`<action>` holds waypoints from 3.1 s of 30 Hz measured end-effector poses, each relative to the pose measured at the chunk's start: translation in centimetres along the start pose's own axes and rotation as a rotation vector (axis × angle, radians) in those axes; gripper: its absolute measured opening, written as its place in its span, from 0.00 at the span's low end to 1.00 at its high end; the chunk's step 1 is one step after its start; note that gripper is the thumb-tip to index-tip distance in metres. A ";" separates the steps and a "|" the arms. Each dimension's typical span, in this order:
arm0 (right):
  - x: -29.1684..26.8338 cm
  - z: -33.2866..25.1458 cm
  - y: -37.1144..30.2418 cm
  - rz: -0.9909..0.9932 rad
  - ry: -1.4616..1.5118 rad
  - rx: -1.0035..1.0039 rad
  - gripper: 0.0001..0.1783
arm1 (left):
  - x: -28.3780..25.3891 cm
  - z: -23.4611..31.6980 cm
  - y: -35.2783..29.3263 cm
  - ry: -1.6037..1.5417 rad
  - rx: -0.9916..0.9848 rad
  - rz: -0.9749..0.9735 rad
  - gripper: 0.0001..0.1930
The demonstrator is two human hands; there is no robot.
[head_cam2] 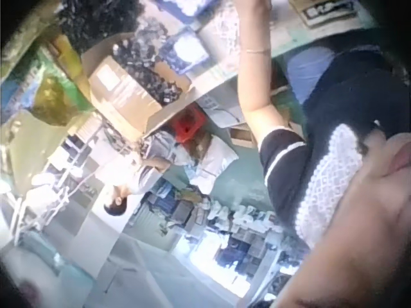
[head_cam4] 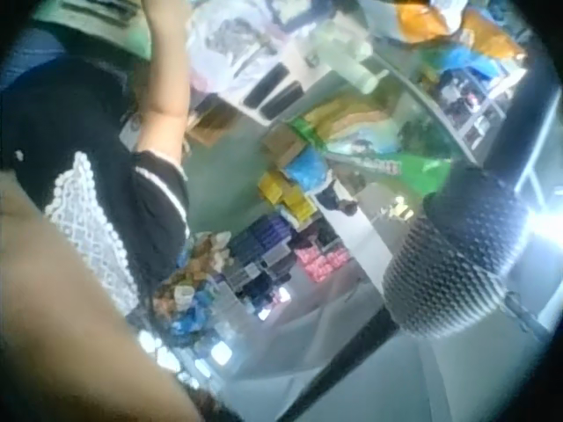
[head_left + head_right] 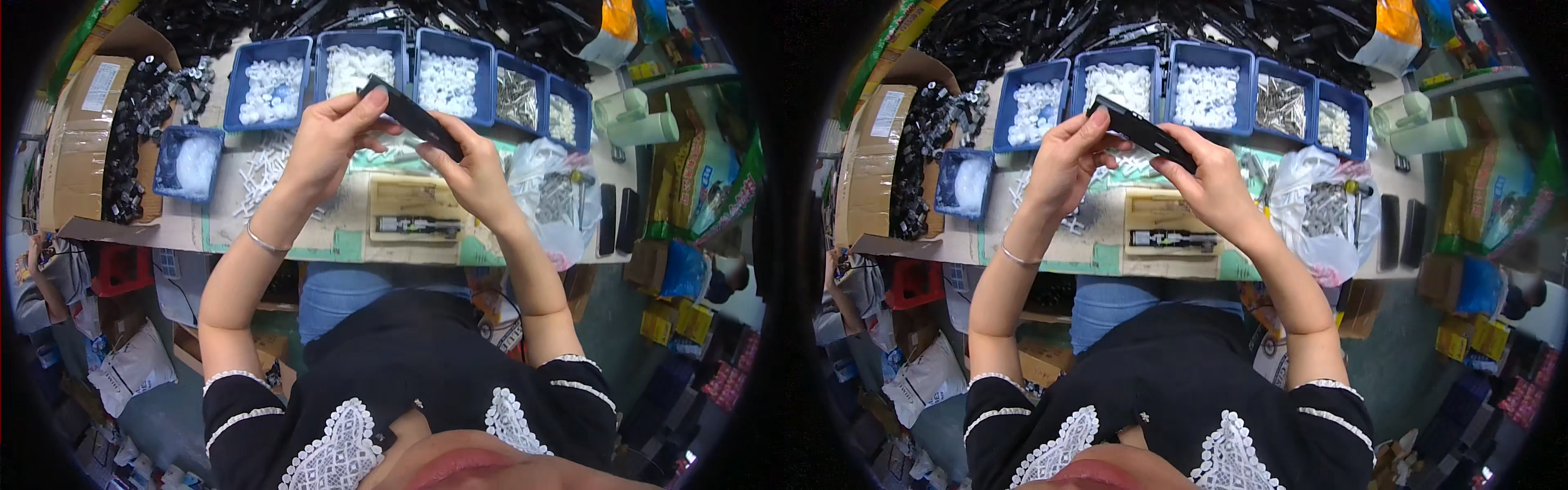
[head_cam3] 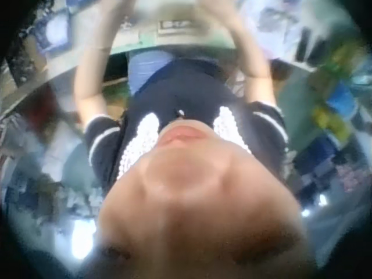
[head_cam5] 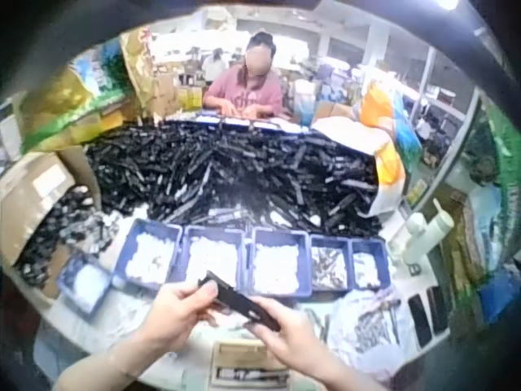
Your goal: The person assembles mechanical components by selecting plastic parts from trays, fitting small pieces together by hand, using pliers and a small mallet, and inserting the assemblies into black plastic housings.
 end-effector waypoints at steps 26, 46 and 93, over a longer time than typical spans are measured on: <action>-3.6 6.4 -5.1 -0.017 -0.673 -0.156 0.21 | -7.5 2.4 22.7 1.994 0.279 0.102 0.07; -2.0 2.0 -0.2 0.288 0.142 -0.106 0.29 | 5.2 -1.4 5.3 0.564 0.612 -0.051 0.04; -18.5 16.8 -10.8 0.292 -1.288 0.687 0.18 | 3.8 -9.3 -8.9 1.448 0.595 -0.176 0.13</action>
Point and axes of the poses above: each hand's wrist, its own y-axis towards the middle knuckle, its own x-axis out of the palm, z = x × y, the point moved 3 cm from there along y, towards the middle knuckle, and after that the axes turned 3 degrees about -y, right-handed, at the moved point
